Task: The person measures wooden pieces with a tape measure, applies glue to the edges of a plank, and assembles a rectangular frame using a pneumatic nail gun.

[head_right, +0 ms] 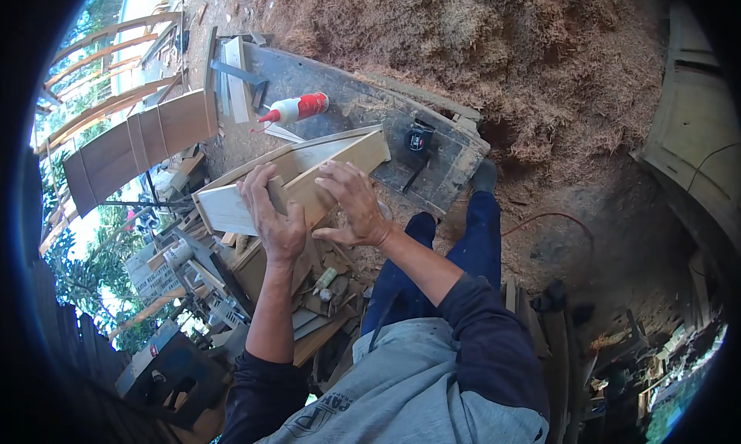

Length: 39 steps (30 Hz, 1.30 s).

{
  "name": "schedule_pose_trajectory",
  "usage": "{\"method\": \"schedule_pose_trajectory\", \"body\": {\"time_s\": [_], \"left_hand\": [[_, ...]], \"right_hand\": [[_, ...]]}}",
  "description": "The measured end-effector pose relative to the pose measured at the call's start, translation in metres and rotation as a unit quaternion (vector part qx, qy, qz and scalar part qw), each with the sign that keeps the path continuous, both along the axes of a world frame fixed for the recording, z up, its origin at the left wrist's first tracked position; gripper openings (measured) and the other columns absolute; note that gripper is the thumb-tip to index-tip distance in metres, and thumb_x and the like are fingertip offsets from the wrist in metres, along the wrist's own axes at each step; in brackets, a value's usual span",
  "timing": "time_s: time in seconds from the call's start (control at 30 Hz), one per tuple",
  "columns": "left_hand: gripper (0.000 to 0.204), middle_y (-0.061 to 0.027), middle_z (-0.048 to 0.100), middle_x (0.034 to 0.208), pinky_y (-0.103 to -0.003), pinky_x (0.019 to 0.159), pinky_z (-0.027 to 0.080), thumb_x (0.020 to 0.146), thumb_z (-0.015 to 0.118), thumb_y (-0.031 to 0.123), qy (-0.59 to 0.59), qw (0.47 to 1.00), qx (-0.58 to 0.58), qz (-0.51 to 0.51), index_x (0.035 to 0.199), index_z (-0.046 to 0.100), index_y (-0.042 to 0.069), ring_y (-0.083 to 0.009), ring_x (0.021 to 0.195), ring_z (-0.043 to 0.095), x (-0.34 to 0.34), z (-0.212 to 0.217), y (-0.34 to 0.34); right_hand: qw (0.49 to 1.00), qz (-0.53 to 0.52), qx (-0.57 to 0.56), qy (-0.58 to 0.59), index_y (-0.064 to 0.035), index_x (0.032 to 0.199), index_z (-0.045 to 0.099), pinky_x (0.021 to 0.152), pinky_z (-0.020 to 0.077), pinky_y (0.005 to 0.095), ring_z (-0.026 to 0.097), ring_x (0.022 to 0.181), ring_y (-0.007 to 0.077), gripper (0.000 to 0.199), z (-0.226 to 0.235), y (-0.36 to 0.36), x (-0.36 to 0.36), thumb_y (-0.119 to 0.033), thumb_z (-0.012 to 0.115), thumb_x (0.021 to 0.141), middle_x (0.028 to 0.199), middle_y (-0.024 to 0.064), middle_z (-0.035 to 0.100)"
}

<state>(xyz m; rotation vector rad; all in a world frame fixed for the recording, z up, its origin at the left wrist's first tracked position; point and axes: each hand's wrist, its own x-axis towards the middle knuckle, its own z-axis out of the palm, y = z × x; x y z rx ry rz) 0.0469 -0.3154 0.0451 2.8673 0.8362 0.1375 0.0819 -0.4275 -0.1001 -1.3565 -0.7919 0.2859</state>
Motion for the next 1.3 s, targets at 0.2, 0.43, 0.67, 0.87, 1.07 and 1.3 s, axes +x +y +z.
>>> {"method": "schedule_pose_trajectory", "body": {"time_s": [0.2, 0.43, 0.67, 0.87, 1.07, 1.3], "left_hand": [[0.054, -0.0174, 0.054, 0.133, -0.055, 0.122, 0.015, 0.079, 0.05, 0.009, -0.04, 0.998, -0.042, 0.026, 0.132, 0.051, 0.001, -0.0346, 0.133, 0.046, -0.007, 0.001, -0.002], [0.047, -0.0185, 0.056, 0.131, -0.046, 0.117, 0.03, 0.087, 0.036, 0.007, -0.101, 0.984, -0.108, 0.097, 0.13, 0.054, -0.002, -0.0324, 0.128, 0.049, -0.007, -0.01, -0.005], [0.04, -0.0192, 0.058, 0.13, -0.044, 0.113, 0.036, 0.088, 0.036, 0.003, -0.107, 0.987, -0.09, 0.081, 0.121, 0.057, -0.002, -0.0311, 0.128, 0.051, -0.009, -0.011, -0.001], [0.038, -0.0186, 0.056, 0.132, -0.043, 0.113, 0.037, 0.092, 0.034, 0.003, -0.12, 0.98, -0.114, 0.106, 0.121, 0.057, -0.001, -0.0287, 0.128, 0.051, -0.014, -0.016, 0.001], [0.039, -0.0184, 0.056, 0.133, -0.043, 0.113, 0.037, 0.092, 0.034, 0.002, -0.124, 0.979, -0.122, 0.105, 0.123, 0.056, -0.002, -0.0283, 0.128, 0.05, -0.015, -0.016, 0.001], [0.041, -0.0176, 0.055, 0.134, -0.043, 0.114, 0.035, 0.091, 0.034, -0.001, -0.105, 0.988, -0.093, 0.063, 0.125, 0.056, -0.001, -0.0288, 0.13, 0.049, -0.013, -0.012, 0.0]], "right_hand": [[0.999, 0.04, 0.029, -0.015, -0.0056, 0.139, 0.047, 0.114, 0.0288, 0.0584, 0.046, 0.134, 0.0379, 0.089, 0.019, 0.015, 0.01, -0.061, 0.074, 0.075, 0.139, 0.0174, 0.05], [0.995, 0.038, 0.087, 0.039, -0.0066, 0.137, 0.048, 0.115, 0.0276, 0.0574, 0.05, 0.128, 0.0355, 0.094, 0.006, 0.029, 0.0, -0.05, 0.083, 0.062, 0.134, 0.0156, 0.052], [0.991, 0.022, 0.124, 0.036, -0.0069, 0.137, 0.048, 0.113, 0.0324, 0.0566, 0.052, 0.125, 0.035, 0.088, 0.0, 0.033, -0.001, -0.052, 0.079, 0.067, 0.132, 0.0153, 0.054], [0.991, 0.008, 0.133, 0.028, -0.0068, 0.136, 0.049, 0.112, 0.0331, 0.0566, 0.053, 0.123, 0.0362, 0.086, -0.003, 0.037, -0.004, -0.059, 0.074, 0.072, 0.13, 0.0156, 0.054], [0.989, 0.021, 0.148, 0.015, -0.0087, 0.136, 0.049, 0.111, 0.031, 0.0568, 0.051, 0.119, 0.038, 0.083, 0.001, 0.031, 0.003, -0.056, 0.074, 0.073, 0.127, 0.0151, 0.052], [0.984, 0.061, 0.16, 0.052, -0.0097, 0.129, 0.05, 0.11, 0.0325, 0.0547, 0.051, 0.118, 0.0374, 0.084, 0.01, 0.03, 0.014, -0.035, 0.086, 0.057, 0.123, 0.0135, 0.052]]}}
